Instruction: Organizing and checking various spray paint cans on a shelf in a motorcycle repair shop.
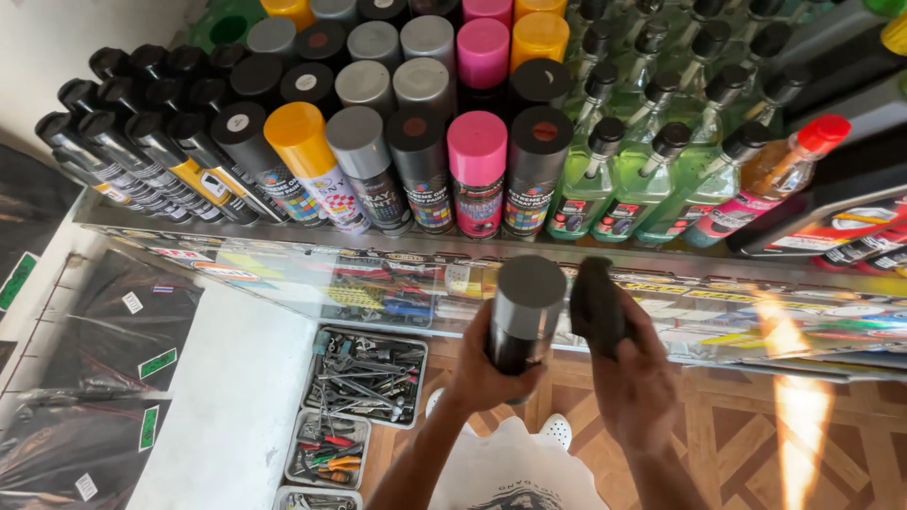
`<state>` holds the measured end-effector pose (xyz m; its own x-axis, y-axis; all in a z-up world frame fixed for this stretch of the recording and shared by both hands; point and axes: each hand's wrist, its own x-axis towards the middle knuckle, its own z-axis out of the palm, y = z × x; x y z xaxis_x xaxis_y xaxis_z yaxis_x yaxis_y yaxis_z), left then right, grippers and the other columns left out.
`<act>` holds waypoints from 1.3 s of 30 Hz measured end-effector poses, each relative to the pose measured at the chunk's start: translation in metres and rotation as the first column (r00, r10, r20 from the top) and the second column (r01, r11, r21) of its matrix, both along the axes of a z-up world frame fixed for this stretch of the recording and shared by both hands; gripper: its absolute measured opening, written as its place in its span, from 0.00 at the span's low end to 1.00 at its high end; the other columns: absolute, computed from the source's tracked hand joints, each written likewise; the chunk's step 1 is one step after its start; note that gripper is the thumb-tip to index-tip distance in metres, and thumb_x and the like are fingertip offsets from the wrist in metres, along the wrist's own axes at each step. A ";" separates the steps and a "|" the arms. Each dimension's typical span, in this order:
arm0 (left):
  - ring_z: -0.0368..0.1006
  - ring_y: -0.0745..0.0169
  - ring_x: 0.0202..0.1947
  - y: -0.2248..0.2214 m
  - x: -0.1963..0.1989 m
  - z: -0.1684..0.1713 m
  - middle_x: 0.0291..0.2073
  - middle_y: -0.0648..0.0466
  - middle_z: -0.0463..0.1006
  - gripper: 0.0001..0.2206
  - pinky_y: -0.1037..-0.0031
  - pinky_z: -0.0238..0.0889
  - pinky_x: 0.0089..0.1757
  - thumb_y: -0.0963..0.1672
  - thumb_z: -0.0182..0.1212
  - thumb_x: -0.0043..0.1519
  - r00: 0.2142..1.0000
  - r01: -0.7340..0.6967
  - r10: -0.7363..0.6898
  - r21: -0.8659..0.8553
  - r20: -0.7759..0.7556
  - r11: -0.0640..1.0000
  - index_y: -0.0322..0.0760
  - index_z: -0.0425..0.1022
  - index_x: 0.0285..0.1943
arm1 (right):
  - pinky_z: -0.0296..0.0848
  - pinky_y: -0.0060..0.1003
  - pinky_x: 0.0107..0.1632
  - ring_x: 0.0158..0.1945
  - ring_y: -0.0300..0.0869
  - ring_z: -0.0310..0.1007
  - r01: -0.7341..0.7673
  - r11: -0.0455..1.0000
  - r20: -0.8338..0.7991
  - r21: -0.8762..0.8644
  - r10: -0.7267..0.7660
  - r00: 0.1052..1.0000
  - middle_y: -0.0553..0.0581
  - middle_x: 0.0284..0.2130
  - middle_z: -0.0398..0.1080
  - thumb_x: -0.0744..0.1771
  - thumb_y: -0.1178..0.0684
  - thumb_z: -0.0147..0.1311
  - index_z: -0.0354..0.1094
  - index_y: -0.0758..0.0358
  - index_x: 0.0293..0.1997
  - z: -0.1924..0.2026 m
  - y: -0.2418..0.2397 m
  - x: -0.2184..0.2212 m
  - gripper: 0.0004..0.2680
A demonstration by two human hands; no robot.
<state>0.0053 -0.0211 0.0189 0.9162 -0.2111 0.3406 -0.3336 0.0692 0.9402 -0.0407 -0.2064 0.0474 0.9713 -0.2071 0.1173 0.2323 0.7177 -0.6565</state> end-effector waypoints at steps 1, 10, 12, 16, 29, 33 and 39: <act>0.79 0.52 0.45 -0.003 0.000 0.006 0.49 0.45 0.80 0.36 0.65 0.74 0.47 0.41 0.70 0.44 0.998 0.060 -0.060 0.051 0.002 0.997 0.30 0.64 0.66 | 0.56 0.49 0.73 0.72 0.52 0.58 -0.014 0.966 0.053 -0.259 0.029 0.998 0.67 0.68 0.59 0.67 0.58 0.44 0.52 0.73 0.71 0.006 0.006 0.004 0.22; 0.75 0.54 0.46 -0.008 -0.006 -0.041 0.50 0.45 0.78 0.37 0.63 0.72 0.49 0.41 0.71 0.44 0.942 0.266 -0.239 0.089 -0.235 0.960 0.31 0.64 0.68 | 0.69 0.40 0.59 0.55 0.46 0.69 -0.268 0.844 0.003 -0.464 0.304 0.953 0.62 0.56 0.70 0.60 0.61 0.64 0.55 0.70 0.69 0.032 0.000 0.037 0.29; 0.76 0.55 0.43 -0.014 -0.005 -0.015 0.47 0.46 0.80 0.34 0.64 0.72 0.46 0.41 0.70 0.45 0.959 0.228 -0.210 0.075 -0.188 0.971 0.30 0.66 0.65 | 0.67 0.42 0.63 0.63 0.48 0.66 -0.174 0.823 -0.023 -0.541 0.193 0.981 0.63 0.64 0.65 0.63 0.63 0.58 0.47 0.67 0.75 0.036 0.012 0.018 0.30; 0.78 0.56 0.40 -0.022 -0.003 0.040 0.44 0.47 0.82 0.32 0.65 0.72 0.42 0.42 0.71 0.44 0.989 0.103 -0.089 0.125 -0.114 0.987 0.32 0.68 0.61 | 0.46 0.70 0.73 0.79 0.77 0.31 0.448 0.091 0.456 -0.889 0.088 0.886 0.80 0.76 0.30 0.66 0.45 0.50 0.31 0.75 0.76 -0.011 0.018 0.001 0.34; 0.81 0.54 0.36 -0.011 -0.015 0.051 0.42 0.48 0.84 0.34 0.67 0.74 0.39 0.44 0.73 0.42 0.998 0.017 0.007 0.332 -0.070 0.943 0.34 0.68 0.61 | 0.76 0.40 0.60 0.63 0.51 0.74 0.396 0.046 0.394 -0.917 0.263 0.881 0.62 0.66 0.65 0.58 0.51 0.72 0.64 0.67 0.64 0.084 -0.028 0.040 0.29; 0.79 0.55 0.31 -0.014 -0.013 0.062 0.37 0.47 0.83 0.31 0.68 0.74 0.34 0.44 0.73 0.44 0.994 -0.103 0.105 0.311 0.013 0.945 0.32 0.69 0.59 | 0.77 0.44 0.61 0.62 0.55 0.75 0.513 0.065 0.517 -0.856 0.077 0.852 0.68 0.59 0.71 0.56 0.53 0.76 0.68 0.73 0.56 0.076 -0.016 0.036 0.27; 0.77 0.56 0.30 -0.019 -0.010 0.071 0.37 0.49 0.83 0.31 0.68 0.73 0.35 0.44 0.72 0.44 1.000 0.015 -0.016 0.301 0.002 0.954 0.33 0.70 0.58 | 0.74 0.51 0.69 0.68 0.60 0.70 0.450 0.347 0.545 -0.823 0.256 0.798 0.68 0.62 0.69 0.53 0.53 0.78 0.68 0.68 0.57 0.056 -0.042 0.052 0.29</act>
<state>-0.0044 -0.0401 0.0895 0.9109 -0.3183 0.2627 -0.3384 -0.2116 0.9169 0.0116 -0.2480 0.1035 0.6353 0.2826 0.7187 0.7711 -0.2835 -0.5702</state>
